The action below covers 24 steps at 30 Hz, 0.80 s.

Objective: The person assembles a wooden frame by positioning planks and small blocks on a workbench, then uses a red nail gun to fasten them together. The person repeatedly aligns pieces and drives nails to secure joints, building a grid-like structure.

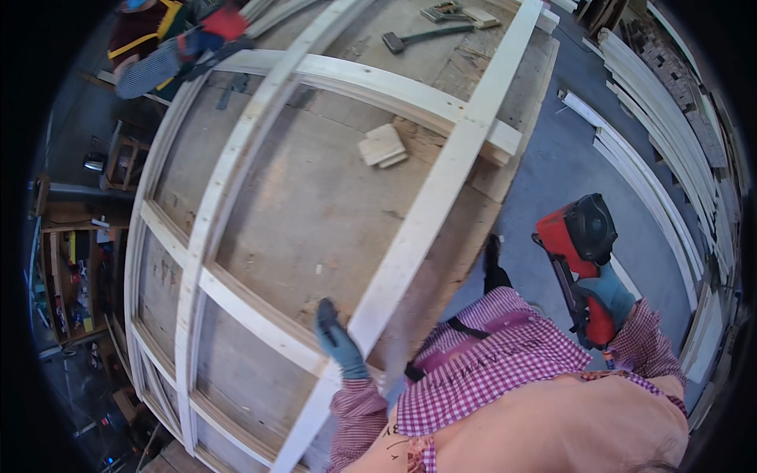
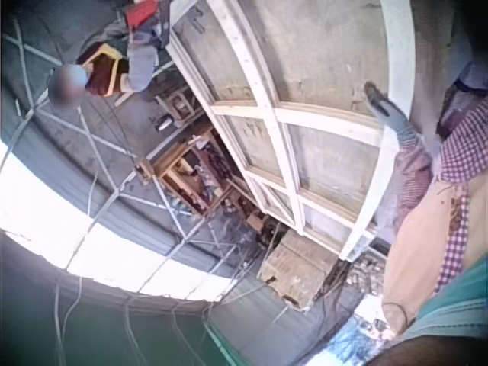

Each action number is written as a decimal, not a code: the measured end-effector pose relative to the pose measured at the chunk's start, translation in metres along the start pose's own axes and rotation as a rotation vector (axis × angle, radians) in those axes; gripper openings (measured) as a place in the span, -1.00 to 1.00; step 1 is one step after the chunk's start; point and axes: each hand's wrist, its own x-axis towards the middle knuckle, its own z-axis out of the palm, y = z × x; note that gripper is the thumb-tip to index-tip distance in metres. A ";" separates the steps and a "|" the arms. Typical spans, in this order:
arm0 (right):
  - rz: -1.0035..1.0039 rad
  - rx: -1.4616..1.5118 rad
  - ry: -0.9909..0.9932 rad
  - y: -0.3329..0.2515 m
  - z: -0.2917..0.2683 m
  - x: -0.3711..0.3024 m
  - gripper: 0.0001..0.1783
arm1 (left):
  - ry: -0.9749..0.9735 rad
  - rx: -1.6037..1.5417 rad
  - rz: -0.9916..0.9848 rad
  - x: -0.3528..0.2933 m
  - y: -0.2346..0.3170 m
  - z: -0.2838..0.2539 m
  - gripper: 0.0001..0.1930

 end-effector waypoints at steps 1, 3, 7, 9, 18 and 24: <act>-0.077 0.022 0.012 0.010 -0.028 0.018 -0.32 | -0.081 0.003 -0.088 -0.026 0.004 0.047 -0.66; -0.080 0.150 -0.054 0.010 -0.067 0.043 -0.45 | -0.255 -0.123 -0.446 -0.064 0.004 0.143 -0.60; -0.123 0.170 -0.079 -0.008 -0.124 0.100 -0.56 | -0.440 -0.368 -0.815 -0.091 -0.026 0.309 -0.59; -0.158 0.214 -0.093 -0.024 -0.143 0.135 -0.59 | -0.465 -0.183 -0.560 -0.073 -0.008 0.372 -0.59; -0.291 -0.092 -0.292 -0.119 -0.123 0.275 -0.60 | -0.236 0.143 -0.490 -0.009 -0.030 0.499 -0.52; -0.296 -0.172 -0.372 -0.117 -0.131 0.319 -0.48 | -0.123 0.341 -0.555 -0.002 -0.002 0.519 -0.45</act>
